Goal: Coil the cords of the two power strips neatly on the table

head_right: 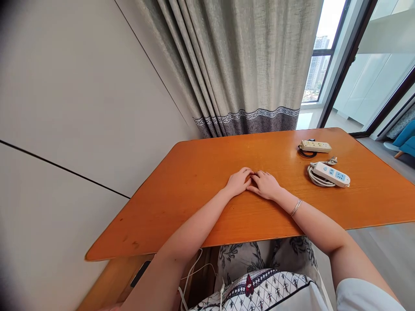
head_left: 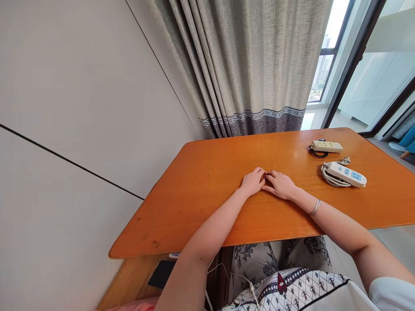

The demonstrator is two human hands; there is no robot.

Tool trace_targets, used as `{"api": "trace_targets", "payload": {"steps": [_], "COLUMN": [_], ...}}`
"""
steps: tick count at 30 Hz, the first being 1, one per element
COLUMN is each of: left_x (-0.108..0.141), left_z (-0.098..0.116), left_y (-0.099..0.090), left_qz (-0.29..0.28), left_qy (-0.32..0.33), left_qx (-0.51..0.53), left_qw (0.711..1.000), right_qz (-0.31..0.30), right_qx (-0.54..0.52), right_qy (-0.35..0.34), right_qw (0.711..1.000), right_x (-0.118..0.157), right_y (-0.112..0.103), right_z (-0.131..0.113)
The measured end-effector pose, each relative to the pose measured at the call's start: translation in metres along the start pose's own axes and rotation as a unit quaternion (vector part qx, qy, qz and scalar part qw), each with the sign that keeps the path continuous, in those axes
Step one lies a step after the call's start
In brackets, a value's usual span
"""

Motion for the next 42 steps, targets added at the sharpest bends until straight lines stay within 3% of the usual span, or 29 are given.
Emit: {"api": "trace_targets", "payload": {"steps": [25,42], "left_x": [-0.001,0.0], "left_z": [-0.002,-0.003], "left_y": [0.001,0.001], "left_qz": [0.006,0.016], "left_qy": [0.005,0.006], "left_qx": [-0.001,0.011], "left_qw": [1.0,1.0], "right_qz": [0.012,-0.01], "right_qx": [-0.015,-0.022], "right_qy": [-0.027,-0.023], "right_qw": [0.999,0.999], "right_x": [0.0,0.003], "right_y": [0.009,0.011], "right_z": [0.007,0.01]}}
Point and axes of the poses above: each hand's wrist, its own x-axis away from the middle knuckle, its own y-axis out of the palm, z = x × y, the point moved 3 cm from there along -x, towards the middle knuckle, and after that the axes turned 11 degrees about y, right-handed, at the moved point
